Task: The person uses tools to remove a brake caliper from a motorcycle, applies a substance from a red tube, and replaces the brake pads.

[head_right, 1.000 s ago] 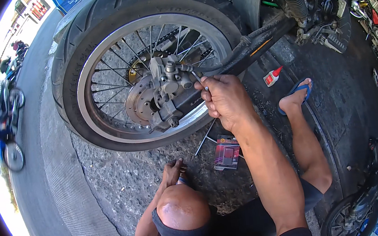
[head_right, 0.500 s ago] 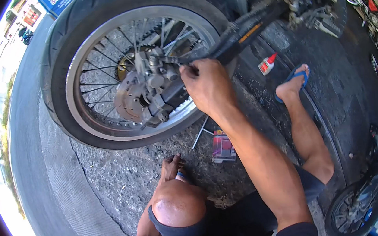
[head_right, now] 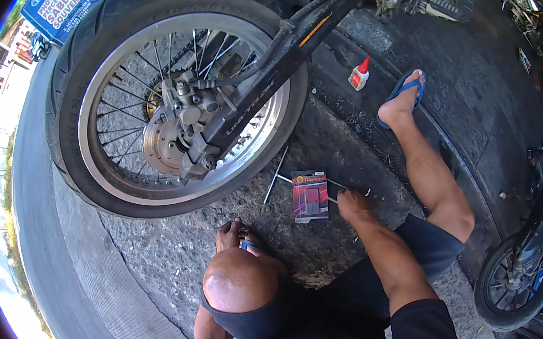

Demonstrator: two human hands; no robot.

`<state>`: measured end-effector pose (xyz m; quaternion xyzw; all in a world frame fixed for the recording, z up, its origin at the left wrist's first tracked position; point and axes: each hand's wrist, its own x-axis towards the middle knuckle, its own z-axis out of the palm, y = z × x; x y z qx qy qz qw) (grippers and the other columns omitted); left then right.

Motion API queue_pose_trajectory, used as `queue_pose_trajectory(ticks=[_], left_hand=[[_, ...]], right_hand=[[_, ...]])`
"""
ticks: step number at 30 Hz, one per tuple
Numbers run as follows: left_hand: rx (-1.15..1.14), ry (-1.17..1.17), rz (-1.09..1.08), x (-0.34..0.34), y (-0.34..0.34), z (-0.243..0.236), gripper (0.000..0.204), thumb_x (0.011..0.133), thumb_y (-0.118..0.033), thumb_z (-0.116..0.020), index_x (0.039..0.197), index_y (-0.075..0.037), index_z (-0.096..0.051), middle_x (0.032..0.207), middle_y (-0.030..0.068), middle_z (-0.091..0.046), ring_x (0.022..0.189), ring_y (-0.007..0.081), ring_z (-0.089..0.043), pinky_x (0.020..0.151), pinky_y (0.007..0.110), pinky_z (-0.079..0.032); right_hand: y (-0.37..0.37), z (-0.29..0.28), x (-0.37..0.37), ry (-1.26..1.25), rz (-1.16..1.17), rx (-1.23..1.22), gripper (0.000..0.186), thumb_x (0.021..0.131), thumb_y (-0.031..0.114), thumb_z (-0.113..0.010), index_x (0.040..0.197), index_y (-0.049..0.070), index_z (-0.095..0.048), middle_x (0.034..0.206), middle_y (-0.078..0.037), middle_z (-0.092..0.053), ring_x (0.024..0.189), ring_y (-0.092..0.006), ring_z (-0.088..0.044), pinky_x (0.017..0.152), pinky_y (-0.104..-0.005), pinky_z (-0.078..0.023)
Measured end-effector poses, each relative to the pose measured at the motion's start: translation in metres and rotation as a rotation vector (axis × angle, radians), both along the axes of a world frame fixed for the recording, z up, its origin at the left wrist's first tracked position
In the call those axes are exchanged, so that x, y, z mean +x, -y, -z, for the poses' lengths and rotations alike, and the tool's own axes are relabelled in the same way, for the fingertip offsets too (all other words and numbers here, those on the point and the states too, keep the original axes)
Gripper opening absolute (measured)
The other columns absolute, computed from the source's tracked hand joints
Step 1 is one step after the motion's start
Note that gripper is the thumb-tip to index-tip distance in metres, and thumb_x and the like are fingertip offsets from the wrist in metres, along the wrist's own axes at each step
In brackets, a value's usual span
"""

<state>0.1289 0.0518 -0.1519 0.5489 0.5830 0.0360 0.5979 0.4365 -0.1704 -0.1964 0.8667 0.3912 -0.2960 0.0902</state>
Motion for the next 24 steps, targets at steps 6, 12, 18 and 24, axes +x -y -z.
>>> queue_pose_trajectory(ticks=[6, 12, 18, 24], left_hand=[[-0.017, 0.07, -0.048, 0.014, 0.005, 0.001, 0.043, 0.096, -0.036, -0.058, 0.088, 0.004, -0.07, 0.079, 0.0138, -0.071, 0.072, 0.0202, -0.066, 0.069, 0.033, -0.052], [0.079, 0.108, 0.048, 0.011, -0.002, -0.007, 0.041, 0.096, -0.036, -0.058, 0.094, 0.004, -0.07, 0.084, 0.013, -0.071, 0.079, 0.0202, -0.066, 0.075, 0.035, -0.052], [0.314, 0.402, 0.401, 0.059, -0.03, -0.164, 0.055, 0.09, -0.047, -0.063, 0.109, 0.004, -0.065, 0.106, 0.0155, -0.067, 0.099, 0.022, -0.062, 0.092, 0.037, -0.046], [0.538, 0.649, 0.263, 0.046, -0.043, -0.266, 0.028, 0.089, -0.026, -0.072, 0.092, 0.0, -0.063, 0.084, 0.0035, -0.063, 0.078, 0.0139, -0.059, 0.072, 0.03, -0.047]], right_hand=[[-0.022, -0.068, 0.013, -0.399, 0.122, 0.066, 0.032, 0.09, 0.031, -0.059, 0.101, 0.003, -0.07, 0.101, -0.024, -0.069, 0.098, -0.0389, -0.067, 0.084, -0.0485, -0.052], [0.006, -0.161, -0.012, 0.027, 0.311, 0.25, 0.033, 0.097, 0.033, -0.054, 0.095, 0.003, -0.067, 0.082, -0.023, -0.068, 0.08, -0.0435, -0.066, 0.072, -0.053, -0.052], [0.07, -0.241, -0.038, 0.12, 0.069, 0.716, 0.018, 0.087, 0.016, -0.069, 0.076, 0.006, -0.058, 0.066, -0.014, -0.063, 0.056, -0.0349, -0.064, 0.049, -0.0435, -0.048], [-0.033, -0.297, -0.056, 0.0, -0.367, 1.07, 0.023, 0.08, 0.023, -0.077, 0.073, 0.01, -0.058, 0.063, -0.006, -0.061, 0.051, -0.0244, -0.063, 0.046, -0.0362, -0.049]])
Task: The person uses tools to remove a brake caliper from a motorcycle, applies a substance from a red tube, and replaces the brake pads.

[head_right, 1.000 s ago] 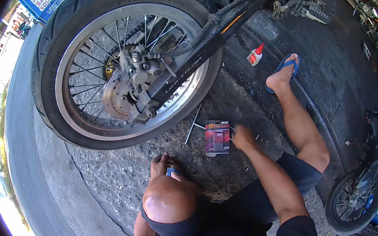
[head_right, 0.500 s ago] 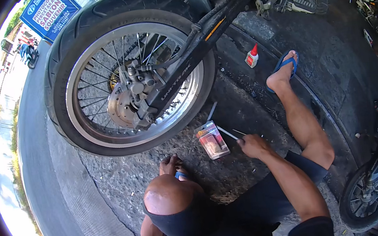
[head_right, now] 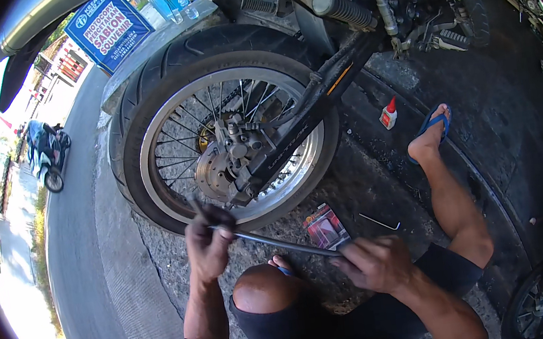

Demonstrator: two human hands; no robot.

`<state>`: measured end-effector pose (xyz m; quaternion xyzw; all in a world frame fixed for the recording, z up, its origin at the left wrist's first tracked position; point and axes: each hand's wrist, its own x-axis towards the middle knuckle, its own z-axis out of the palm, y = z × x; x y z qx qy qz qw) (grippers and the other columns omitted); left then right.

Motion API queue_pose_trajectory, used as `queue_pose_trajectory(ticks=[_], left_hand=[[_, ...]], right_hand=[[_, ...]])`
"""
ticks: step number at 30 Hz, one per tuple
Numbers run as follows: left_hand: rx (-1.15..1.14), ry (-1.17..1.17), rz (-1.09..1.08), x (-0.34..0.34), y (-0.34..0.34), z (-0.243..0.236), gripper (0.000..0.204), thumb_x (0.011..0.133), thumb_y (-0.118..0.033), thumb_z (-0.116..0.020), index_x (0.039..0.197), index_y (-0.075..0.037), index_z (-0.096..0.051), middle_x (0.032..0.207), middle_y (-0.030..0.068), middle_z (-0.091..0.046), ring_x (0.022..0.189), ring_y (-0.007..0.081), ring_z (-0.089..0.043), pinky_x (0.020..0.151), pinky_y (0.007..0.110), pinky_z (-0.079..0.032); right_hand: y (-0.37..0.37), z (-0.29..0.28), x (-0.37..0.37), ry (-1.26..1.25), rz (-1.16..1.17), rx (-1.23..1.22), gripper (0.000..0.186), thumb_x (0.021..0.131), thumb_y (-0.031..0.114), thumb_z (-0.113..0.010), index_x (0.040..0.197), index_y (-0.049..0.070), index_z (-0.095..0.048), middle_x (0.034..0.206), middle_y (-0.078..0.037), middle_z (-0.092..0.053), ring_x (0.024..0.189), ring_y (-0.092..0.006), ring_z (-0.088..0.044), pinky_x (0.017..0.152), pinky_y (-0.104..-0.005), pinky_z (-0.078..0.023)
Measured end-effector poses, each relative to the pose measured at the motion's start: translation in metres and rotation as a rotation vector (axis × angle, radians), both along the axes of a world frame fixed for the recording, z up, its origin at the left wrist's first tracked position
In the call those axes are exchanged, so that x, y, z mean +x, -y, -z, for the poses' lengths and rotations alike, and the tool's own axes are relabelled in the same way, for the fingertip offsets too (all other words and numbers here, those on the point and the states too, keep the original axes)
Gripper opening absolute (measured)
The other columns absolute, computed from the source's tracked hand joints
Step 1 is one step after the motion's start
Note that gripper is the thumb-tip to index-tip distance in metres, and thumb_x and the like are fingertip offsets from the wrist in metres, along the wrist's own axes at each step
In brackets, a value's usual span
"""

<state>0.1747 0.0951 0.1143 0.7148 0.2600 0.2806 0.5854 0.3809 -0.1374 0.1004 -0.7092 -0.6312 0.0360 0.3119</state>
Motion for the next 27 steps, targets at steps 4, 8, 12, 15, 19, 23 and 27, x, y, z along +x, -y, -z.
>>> queue_pose_trajectory(ticks=[4, 8, 12, 15, 19, 23, 27], left_hand=[[0.245, 0.087, -0.633, -0.057, -0.028, -0.023, 0.032, 0.101, -0.021, -0.057, 0.075, -0.003, -0.058, 0.068, -0.0044, -0.052, 0.059, 0.0033, -0.042, 0.052, 0.023, -0.03], [0.336, 0.059, -0.938, -0.104, -0.051, -0.055, 0.042, 0.1, -0.038, -0.057, 0.068, -0.011, -0.051, 0.054, -0.0051, -0.042, 0.045, 0.0035, -0.035, 0.042, 0.024, -0.022], [0.404, 0.06, -0.997, -0.101, -0.057, -0.067, 0.043, 0.101, -0.038, -0.057, 0.067, -0.012, -0.049, 0.054, -0.0061, -0.04, 0.046, 0.0026, -0.032, 0.042, 0.024, -0.021], [0.411, 0.07, -0.963, -0.095, -0.059, -0.064, 0.043, 0.102, -0.035, -0.056, 0.067, -0.012, -0.048, 0.055, -0.0063, -0.041, 0.048, 0.0022, -0.033, 0.044, 0.024, -0.021], [0.376, 0.085, -0.931, -0.084, -0.065, -0.049, 0.043, 0.102, -0.034, -0.056, 0.067, -0.011, -0.047, 0.055, -0.0066, -0.041, 0.049, 0.002, -0.032, 0.045, 0.024, -0.021], [0.363, 0.089, -0.933, -0.079, -0.069, -0.043, 0.042, 0.102, -0.033, -0.055, 0.067, -0.011, -0.048, 0.055, -0.007, -0.041, 0.05, 0.0021, -0.032, 0.046, 0.024, -0.021], [0.388, 0.087, -0.968, -0.071, -0.066, -0.046, 0.042, 0.102, -0.032, -0.055, 0.067, -0.011, -0.047, 0.056, -0.0073, -0.041, 0.05, 0.002, -0.033, 0.046, 0.024, -0.021]], right_hand=[[-0.083, -0.003, -0.011, -0.366, -0.109, 0.237, 0.029, 0.089, 0.033, -0.07, 0.075, 0.008, -0.062, 0.063, -0.004, -0.061, 0.049, -0.019, -0.06, 0.045, -0.0323, -0.047], [-0.149, 0.011, 0.002, -1.55, 0.223, 0.05, 0.037, 0.097, 0.039, -0.06, 0.083, 0.006, -0.065, 0.062, 0.0, -0.058, 0.048, -0.0092, -0.052, 0.042, -0.0265, -0.041], [-0.172, 0.022, 0.005, -1.778, 0.186, 0.109, 0.034, 0.099, 0.035, -0.058, 0.088, 0.004, -0.064, 0.064, 0.0, -0.056, 0.048, -0.0078, -0.05, 0.042, -0.0239, -0.038], [-0.176, 0.016, 0.002, -1.811, 0.2, 0.114, 0.032, 0.099, 0.032, -0.058, 0.088, 0.003, -0.064, 0.065, 0.0, -0.055, 0.047, -0.0081, -0.048, 0.041, -0.0242, -0.038], [-0.177, 0.013, 0.001, -1.809, 0.219, 0.116, 0.03, 0.099, 0.03, -0.058, 0.086, 0.003, -0.063, 0.065, -0.001, -0.055, 0.047, -0.0089, -0.047, 0.042, -0.0245, -0.038], [-0.177, 0.017, 0.006, -1.815, 0.232, 0.119, 0.029, 0.098, 0.028, -0.059, 0.085, 0.002, -0.062, 0.065, -0.002, -0.056, 0.047, -0.0099, -0.048, 0.042, -0.0254, -0.039], [-0.177, 0.013, 0.01, -1.872, 0.23, 0.087, 0.027, 0.096, 0.026, -0.06, 0.086, 0.002, -0.063, 0.065, -0.003, -0.059, 0.048, -0.0113, -0.052, 0.043, -0.0263, -0.041]])
